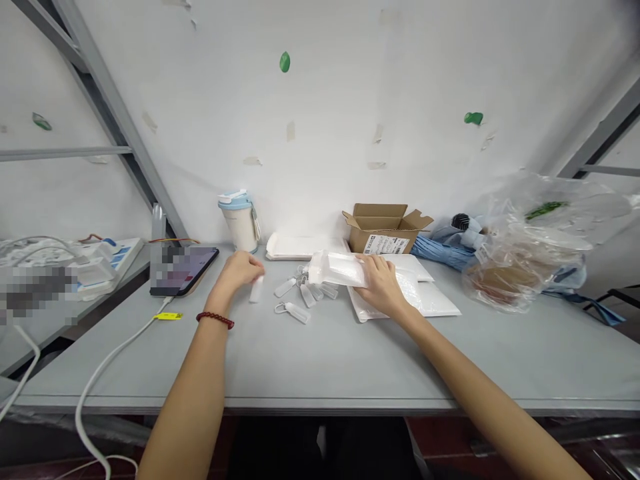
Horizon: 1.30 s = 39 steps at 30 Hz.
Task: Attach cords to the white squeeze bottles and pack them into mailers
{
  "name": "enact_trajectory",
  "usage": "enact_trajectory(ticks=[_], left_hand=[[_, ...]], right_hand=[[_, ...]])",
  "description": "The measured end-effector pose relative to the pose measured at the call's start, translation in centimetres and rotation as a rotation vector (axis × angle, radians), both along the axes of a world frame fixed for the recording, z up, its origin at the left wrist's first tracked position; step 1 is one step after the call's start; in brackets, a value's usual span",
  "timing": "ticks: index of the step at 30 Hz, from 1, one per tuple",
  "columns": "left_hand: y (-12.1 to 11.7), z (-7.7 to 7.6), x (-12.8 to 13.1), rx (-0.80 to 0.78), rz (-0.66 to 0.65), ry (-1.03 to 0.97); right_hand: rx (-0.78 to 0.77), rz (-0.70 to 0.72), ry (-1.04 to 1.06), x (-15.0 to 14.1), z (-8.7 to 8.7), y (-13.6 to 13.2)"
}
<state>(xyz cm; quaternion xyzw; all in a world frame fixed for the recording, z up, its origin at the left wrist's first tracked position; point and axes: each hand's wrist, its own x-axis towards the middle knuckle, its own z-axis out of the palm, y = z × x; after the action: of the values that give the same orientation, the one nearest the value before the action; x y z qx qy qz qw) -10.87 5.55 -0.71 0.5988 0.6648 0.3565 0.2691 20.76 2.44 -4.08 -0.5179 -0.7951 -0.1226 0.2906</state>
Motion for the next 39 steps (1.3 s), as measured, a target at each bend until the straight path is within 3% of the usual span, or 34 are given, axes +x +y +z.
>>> enact_trajectory(ticks=[1, 3, 5, 8, 14, 18, 21, 26, 28, 32, 39], left_hand=[[-0.2, 0.4, 0.4, 0.041, 0.03, -0.047], [-0.9, 1.2, 1.6, 0.138, 0.039, -0.363], [-1.6, 1.8, 3.0, 0.133, -0.052, -0.577], [-2.3, 2.0, 4.8, 0.094, -0.182, -0.691], [-2.7, 0.8, 7.4, 0.072, -0.253, -0.577], [-2.6, 0.5, 7.5, 0.066, -0.264, -0.464], [-2.6, 0.5, 7.1, 0.016, -0.317, -0.503], [-2.5, 0.6, 7.0, -0.017, -0.266, -0.687], [-2.6, 0.5, 7.2, -0.105, -0.332, -0.719], [-2.7, 0.2, 7.6, -0.228, -0.475, -0.686], [-3.0, -0.4, 8.5, -0.241, -0.44, -0.616]], right_hand=[[0.0, 0.002, 0.006, 0.0, 0.0, 0.0], [-0.001, 0.005, 0.01, 0.0, -0.1, 0.0], [-0.002, 0.005, 0.007, -0.1, 0.0, 0.0], [0.003, -0.003, 0.007, -0.1, 0.0, -0.1], [0.016, 0.041, 0.024, -0.2, 0.3, -0.4], [0.04, 0.064, 0.045, -0.3, 0.6, -0.5], [0.046, 0.056, 0.063, -0.2, 0.8, -0.6], [0.064, 0.066, 0.096, -0.2, 1.2, -0.7], [0.071, 0.07, 0.097, -0.1, 1.2, -0.7], [0.067, 0.094, 0.06, -0.1, 1.2, -0.8], [0.118, 0.175, -0.023, -0.6, 1.0, -1.0]])
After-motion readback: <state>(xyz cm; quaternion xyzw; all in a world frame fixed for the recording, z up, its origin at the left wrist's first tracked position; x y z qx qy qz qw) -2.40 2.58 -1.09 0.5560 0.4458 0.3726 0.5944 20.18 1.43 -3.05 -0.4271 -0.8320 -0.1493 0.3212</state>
